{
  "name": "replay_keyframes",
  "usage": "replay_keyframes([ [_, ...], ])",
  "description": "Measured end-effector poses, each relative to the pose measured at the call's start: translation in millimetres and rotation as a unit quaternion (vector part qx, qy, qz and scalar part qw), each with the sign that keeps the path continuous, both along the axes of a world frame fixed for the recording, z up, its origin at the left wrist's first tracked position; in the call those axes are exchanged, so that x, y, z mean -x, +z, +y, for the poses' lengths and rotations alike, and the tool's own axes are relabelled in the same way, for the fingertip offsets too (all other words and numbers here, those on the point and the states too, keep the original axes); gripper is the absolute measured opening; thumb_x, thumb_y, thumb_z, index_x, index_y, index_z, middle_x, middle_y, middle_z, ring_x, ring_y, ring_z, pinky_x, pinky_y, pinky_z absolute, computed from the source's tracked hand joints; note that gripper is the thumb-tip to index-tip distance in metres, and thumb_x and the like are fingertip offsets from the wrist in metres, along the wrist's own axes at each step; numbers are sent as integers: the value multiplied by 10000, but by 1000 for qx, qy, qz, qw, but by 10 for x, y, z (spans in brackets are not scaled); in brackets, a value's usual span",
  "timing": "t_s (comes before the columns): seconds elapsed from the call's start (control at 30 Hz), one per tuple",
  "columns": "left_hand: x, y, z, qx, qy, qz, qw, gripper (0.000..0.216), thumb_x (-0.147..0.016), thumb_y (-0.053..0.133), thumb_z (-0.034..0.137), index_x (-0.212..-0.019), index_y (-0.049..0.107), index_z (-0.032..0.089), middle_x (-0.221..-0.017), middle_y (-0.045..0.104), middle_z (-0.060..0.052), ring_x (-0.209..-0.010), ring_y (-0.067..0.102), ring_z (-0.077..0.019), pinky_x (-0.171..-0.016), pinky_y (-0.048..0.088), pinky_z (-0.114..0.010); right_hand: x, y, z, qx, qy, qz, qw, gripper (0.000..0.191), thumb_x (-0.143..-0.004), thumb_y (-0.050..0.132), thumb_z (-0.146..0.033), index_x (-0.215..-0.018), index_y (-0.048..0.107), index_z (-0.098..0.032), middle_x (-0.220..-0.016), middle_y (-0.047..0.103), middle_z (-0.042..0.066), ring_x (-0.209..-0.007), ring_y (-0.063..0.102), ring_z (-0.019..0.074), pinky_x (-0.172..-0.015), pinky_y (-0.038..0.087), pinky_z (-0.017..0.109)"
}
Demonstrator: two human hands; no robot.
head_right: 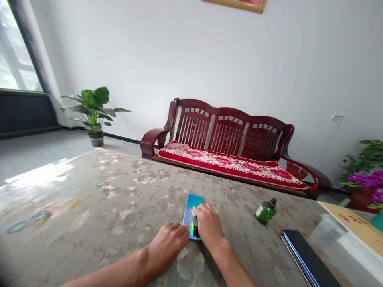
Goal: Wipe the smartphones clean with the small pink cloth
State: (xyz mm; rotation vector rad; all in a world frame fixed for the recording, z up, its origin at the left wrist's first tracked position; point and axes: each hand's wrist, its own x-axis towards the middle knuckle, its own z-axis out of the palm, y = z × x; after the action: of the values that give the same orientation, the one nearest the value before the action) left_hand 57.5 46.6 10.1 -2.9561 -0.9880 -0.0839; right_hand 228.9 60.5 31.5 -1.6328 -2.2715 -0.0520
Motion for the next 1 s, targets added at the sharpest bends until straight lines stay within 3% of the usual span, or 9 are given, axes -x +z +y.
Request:
replay_keyframes([
  [0.13,-14,-13,3,-6,3,-10,1000,116,-853,567,85,-943,627,129,-939,672,-99,-864,655,-230,-757,526,-324,58,-22,147,-7,-22,-6,1000,277,-923,472,-71,-868,695,-226,-905,681,20,-890,564,181,-780,401,257],
  [0.27,10,59,36,14,25,-32,999,144,-891,522,99,-884,659,145,-903,696,-80,-837,665,-210,-757,511,-288,115,-12,-56,0,0,-17,1000,257,-931,489,-80,-851,681,-231,-880,663,12,-868,566,174,-742,389,252],
  [0.47,72,231,219,91,149,-139,975,241,-912,486,221,-825,710,202,-828,725,-40,-783,682,-181,-699,481,-231,171,0,-245,1,-9,11,1000,236,-942,501,-93,-842,667,-228,-888,658,11,-877,569,176,-752,385,260],
  [0.6,91,318,407,102,149,-198,963,296,-883,480,147,-1045,712,230,-1036,732,-40,-950,677,-178,-817,484,-239,207,-47,-245,-12,-30,30,999,246,-940,487,-70,-852,664,-216,-906,653,21,-891,563,184,-774,388,272],
  [0.73,54,360,657,59,70,-156,984,378,-847,472,50,-1126,666,215,-1121,700,-51,-1043,650,-179,-883,483,-254,225,-109,-266,-23,-33,34,999,256,-933,483,-56,-896,676,-220,-937,654,32,-916,557,192,-800,390,280],
  [0.9,-121,386,961,-12,-114,-45,992,454,-829,622,138,-1261,590,271,-1475,461,-84,-1353,422,-273,-1048,411,-373,220,-180,-258,-31,-38,37,998,237,-906,522,-37,-917,682,-212,-944,656,31,-925,553,197,-827,393,285],
  [1.0,-217,412,1068,-38,-159,26,986,435,-846,638,174,-1252,589,320,-1525,395,-67,-1372,399,-287,-1018,434,-398,204,-173,-244,-36,-22,41,998,235,-904,534,-36,-948,686,-210,-971,657,33,-948,551,194,-857,392,281],
])
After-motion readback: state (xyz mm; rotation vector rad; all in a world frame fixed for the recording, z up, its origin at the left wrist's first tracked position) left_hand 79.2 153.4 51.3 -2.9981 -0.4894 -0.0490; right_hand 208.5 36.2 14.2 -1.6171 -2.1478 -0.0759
